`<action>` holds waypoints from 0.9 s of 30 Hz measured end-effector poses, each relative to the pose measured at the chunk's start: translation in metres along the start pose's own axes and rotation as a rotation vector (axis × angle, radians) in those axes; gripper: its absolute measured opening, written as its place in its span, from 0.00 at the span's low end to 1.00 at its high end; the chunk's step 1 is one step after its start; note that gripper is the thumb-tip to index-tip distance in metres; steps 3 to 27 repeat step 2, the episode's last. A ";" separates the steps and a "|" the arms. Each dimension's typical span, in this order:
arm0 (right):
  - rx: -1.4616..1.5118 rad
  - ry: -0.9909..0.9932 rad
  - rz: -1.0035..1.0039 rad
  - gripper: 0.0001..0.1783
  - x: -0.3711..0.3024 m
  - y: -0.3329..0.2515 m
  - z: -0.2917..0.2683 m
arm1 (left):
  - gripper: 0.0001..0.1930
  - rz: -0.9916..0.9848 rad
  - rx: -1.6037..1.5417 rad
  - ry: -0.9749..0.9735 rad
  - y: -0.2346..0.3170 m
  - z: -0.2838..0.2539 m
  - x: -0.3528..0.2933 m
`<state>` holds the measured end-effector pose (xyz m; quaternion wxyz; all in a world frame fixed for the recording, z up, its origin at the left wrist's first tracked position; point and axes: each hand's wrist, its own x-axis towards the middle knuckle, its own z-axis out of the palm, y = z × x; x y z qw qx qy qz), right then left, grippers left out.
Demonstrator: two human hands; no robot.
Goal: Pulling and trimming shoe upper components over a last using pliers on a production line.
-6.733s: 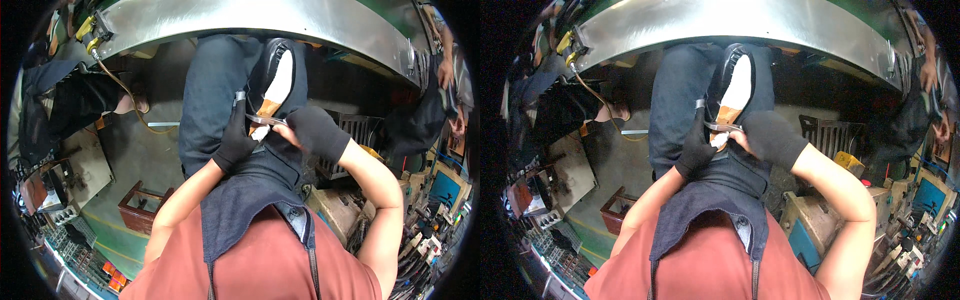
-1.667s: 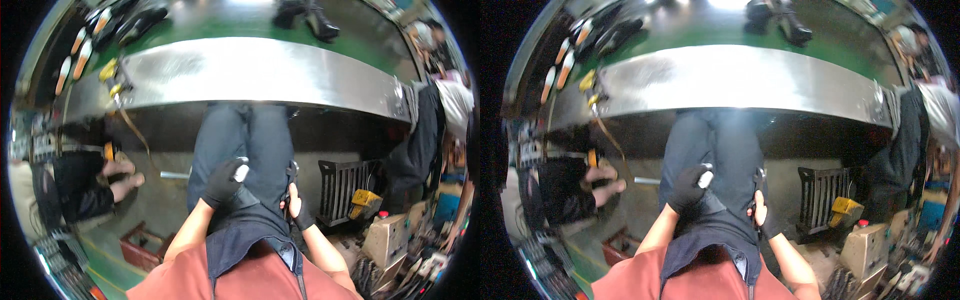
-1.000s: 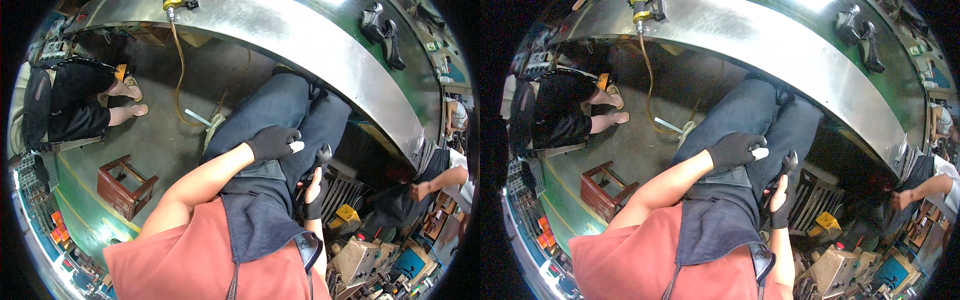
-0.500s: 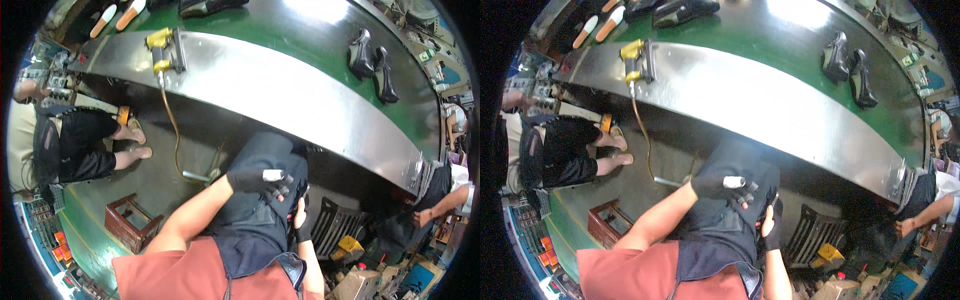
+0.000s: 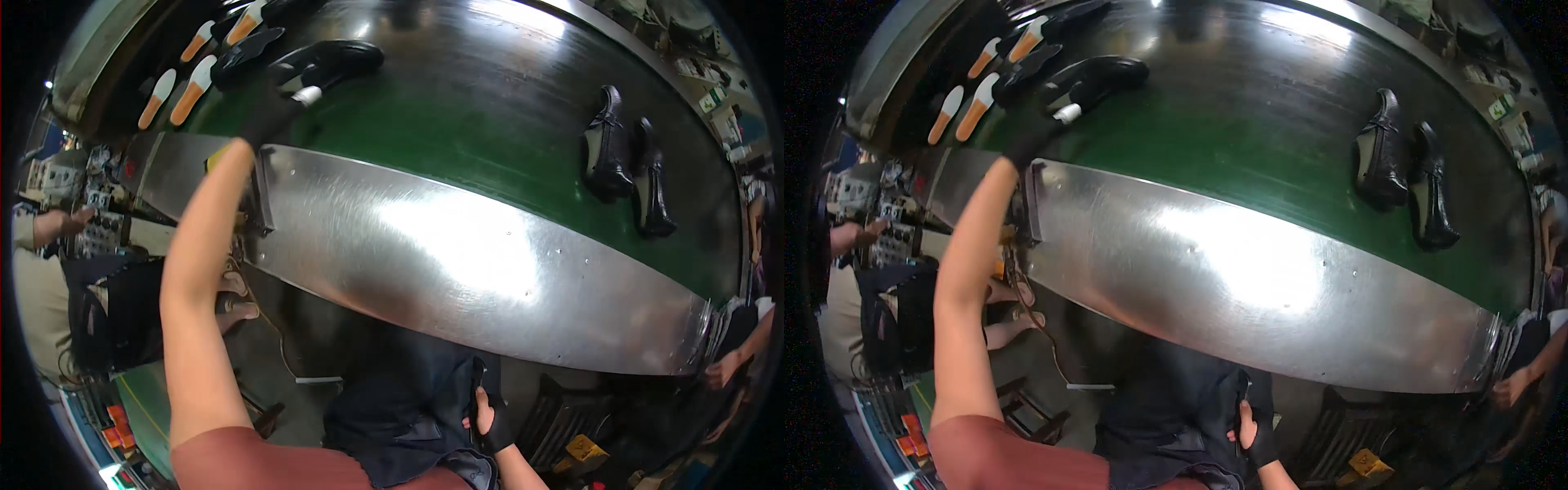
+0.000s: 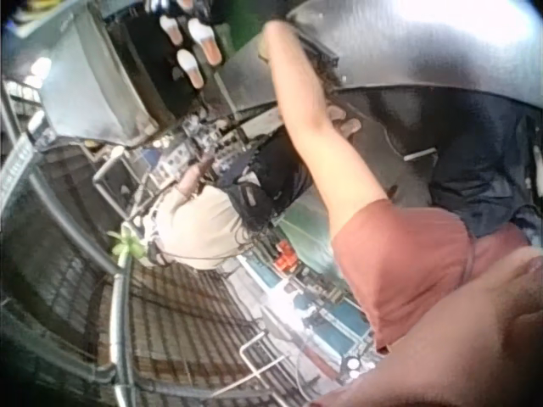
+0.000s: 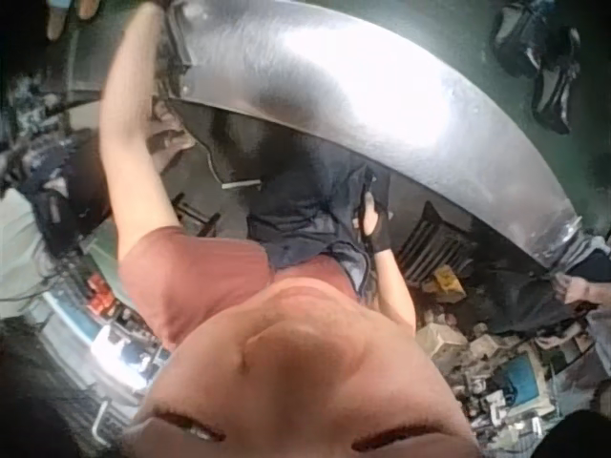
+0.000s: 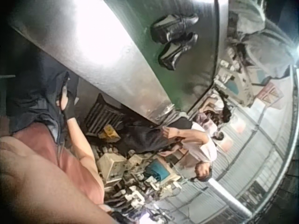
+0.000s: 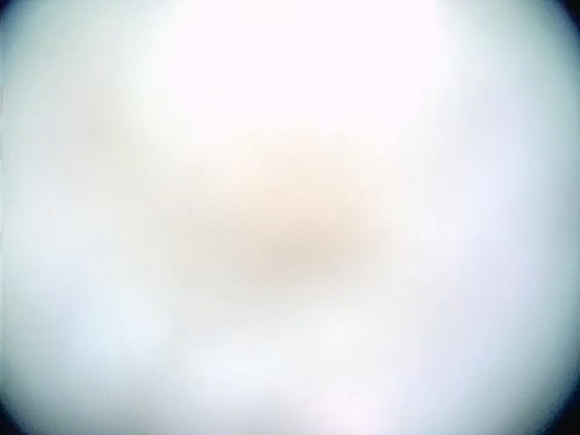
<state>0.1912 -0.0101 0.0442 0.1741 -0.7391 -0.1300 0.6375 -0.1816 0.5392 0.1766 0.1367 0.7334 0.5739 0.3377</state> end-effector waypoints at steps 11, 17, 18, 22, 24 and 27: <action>0.032 -0.018 0.044 0.43 0.003 0.009 0.001 | 0.32 0.174 0.623 -0.148 -0.046 -0.025 0.061; 0.032 -0.018 0.044 0.43 0.003 0.009 0.001 | 0.32 0.174 0.623 -0.148 -0.046 -0.025 0.061; 0.032 -0.018 0.044 0.43 0.003 0.009 0.001 | 0.32 0.174 0.623 -0.148 -0.046 -0.025 0.061; 0.032 -0.018 0.044 0.43 0.003 0.009 0.001 | 0.32 0.174 0.623 -0.148 -0.046 -0.025 0.061; 0.032 -0.018 0.044 0.43 0.003 0.009 0.001 | 0.32 0.174 0.623 -0.148 -0.046 -0.025 0.061; 0.032 -0.018 0.044 0.43 0.003 0.009 0.001 | 0.32 0.174 0.623 -0.148 -0.046 -0.025 0.061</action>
